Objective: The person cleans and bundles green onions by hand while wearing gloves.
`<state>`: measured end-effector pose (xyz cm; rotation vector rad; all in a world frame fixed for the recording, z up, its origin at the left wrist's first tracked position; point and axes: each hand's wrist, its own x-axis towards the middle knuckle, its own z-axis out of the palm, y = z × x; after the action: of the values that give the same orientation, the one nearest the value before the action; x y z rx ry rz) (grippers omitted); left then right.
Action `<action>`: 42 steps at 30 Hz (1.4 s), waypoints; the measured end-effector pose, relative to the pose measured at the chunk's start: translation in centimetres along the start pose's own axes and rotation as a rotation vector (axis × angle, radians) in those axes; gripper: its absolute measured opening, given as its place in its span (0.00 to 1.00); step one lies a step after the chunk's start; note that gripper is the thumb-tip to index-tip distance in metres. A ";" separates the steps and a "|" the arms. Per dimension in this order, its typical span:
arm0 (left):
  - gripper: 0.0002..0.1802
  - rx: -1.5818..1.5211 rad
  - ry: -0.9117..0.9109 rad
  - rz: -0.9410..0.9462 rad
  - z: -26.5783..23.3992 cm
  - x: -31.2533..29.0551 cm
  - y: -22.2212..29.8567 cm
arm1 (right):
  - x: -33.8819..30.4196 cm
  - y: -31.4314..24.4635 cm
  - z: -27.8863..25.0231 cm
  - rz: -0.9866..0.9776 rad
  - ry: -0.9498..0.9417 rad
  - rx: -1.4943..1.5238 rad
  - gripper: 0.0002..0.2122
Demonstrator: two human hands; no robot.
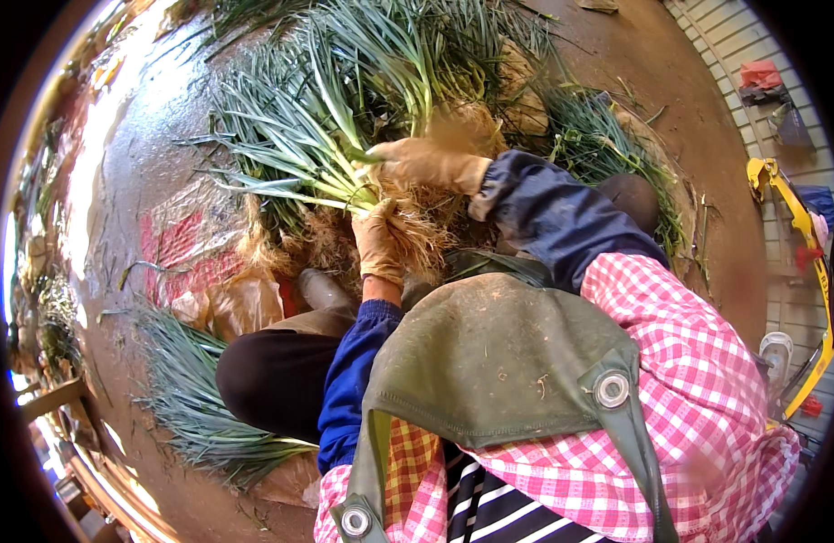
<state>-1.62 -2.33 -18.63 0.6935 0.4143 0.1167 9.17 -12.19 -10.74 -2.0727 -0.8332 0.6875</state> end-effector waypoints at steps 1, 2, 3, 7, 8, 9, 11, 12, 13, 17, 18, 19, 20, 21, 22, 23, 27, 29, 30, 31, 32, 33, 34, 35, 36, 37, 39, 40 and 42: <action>0.05 0.023 0.020 0.018 0.3 -0.2 0.0 | 0.1 -0.3 0.1 0.171 -0.150 -0.081 0.28; 0.08 0.083 0.021 -0.018 0.1 -0.2 0.1 | 0.9 0.3 0.7 0.119 -0.176 -0.241 0.28; 0.09 0.074 0.015 0.008 0.5 -0.3 0.2 | 1.4 1.0 1.0 0.068 -0.197 -0.405 0.27; 0.17 0.042 0.004 0.068 -0.3 -0.3 0.7 | 0.6 -1.0 1.7 0.094 -0.175 -0.450 0.20; 0.18 0.011 -0.003 0.041 0.6 -0.5 0.7 | 0.1 -0.6 1.8 0.169 -0.099 -0.559 0.14; 0.20 -0.022 -0.009 0.015 1.5 -0.7 0.7 | -0.4 1.2 2.3 0.081 0.012 -0.331 0.13; 0.15 -0.085 -0.041 0.009 1.8 -0.5 0.5 | -1.5 3.3 3.2 -0.112 0.214 0.127 0.10; 0.13 -0.096 -0.078 0.014 0.9 -0.1 0.6 | -2.0 3.3 3.7 0.093 0.088 0.559 0.09; 0.12 -0.106 -0.116 0.018 0.1 0.1 0.5 | -2.5 3.5 3.7 0.061 0.059 0.675 0.10; 0.07 -0.024 0.055 -0.071 -0.5 0.5 -0.5 | -6.9 2.2 -1.8 0.024 0.033 0.833 0.12; 0.05 0.039 0.015 -0.073 -1.2 0.7 -0.6 | -7.6 3.0 -3.6 0.056 0.044 0.867 0.12; 0.06 0.052 0.012 -0.090 -1.1 0.6 -0.5 | -10.1 2.9 -6.3 0.049 0.130 0.796 0.14; 0.07 0.069 0.014 -0.101 -1.0 0.4 -0.1 | -12.4 2.7 -8.8 0.044 0.212 0.726 0.18; 0.08 0.082 0.011 -0.114 -0.7 0.2 0.2 | -15.0 1.5 -10.9 0.080 0.386 0.576 0.18; 0.10 0.008 -0.024 -0.071 -0.3 -0.1 0.2 | -17.8 2.6 -14.0 0.122 0.455 0.452 0.19; 0.09 -0.045 -0.005 -0.114 0.3 0.0 -0.1 | -21.4 4.8 -17.5 0.181 0.460 0.500 0.18; 0.10 -0.245 0.060 -0.240 1.1 -0.4 0.2 | -30.3 11.2 -24.7 1.217 -0.009 -1.033 0.21; 0.15 -0.105 -0.031 -0.200 -0.3 -0.4 1.1 | -27.7 9.2 -22.7 1.173 0.025 -1.029 0.24; 0.15 -0.088 -0.093 -0.283 0.6 -0.6 1.0 | -27.9 8.0 -21.9 1.136 0.093 -1.023 0.24; 0.13 -0.106 -0.065 -0.330 1.8 -0.9 0.4 | -27.8 12.1 -22.4 0.956 0.183 -1.093 0.24; 0.13 -0.096 -0.015 -0.288 0.5 -1.0 1.3 | -21.5 10.0 -19.1 0.803 0.251 -0.944 0.22; 0.14 -0.094 -0.016 -0.284 1.1 -0.8 1.1 | -17.6 9.8 -17.8 0.798 0.190 -0.823 0.21; 0.14 -0.017 -0.109 -0.308 1.7 -1.3 1.6 | -14.8 10.9 -16.1 0.652 0.183 -0.693 0.19; 0.14 -0.072 -0.155 -0.237 0.0 -0.7 1.8 | -10.0 10.5 -13.0 0.549 0.249 -0.330 0.19; 0.15 -0.090 -0.144 -0.210 0.4 -1.0 2.3 | -7.0 10.7 -10.4 0.436 0.245 0.095 0.18; 0.16 -0.114 -0.148 -0.201 1.4 -1.4 2.3 | -4.2 11.7 -8.4 0.549 0.249 0.244 0.16; 0.16 -0.269 -0.313 -0.233 2.8 -2.0 3.2 | 0.3 13.1 -5.3 0.568 0.235 -0.128 0.22; 0.16 -0.258 -0.322 -0.265 4.9 -1.7 1.6 | -0.9 16.9 -5.4 0.593 0.496 -0.332 0.26; 0.16 -0.165 -0.153 -0.192 1.5 -1.1 3.0 | 2.8 11.8 -2.5 0.691 0.319 -0.132 0.30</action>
<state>-1.96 -1.14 -15.29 0.4933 0.3181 -0.0834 16.51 -16.93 -19.48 -2.5165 0.0397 0.6324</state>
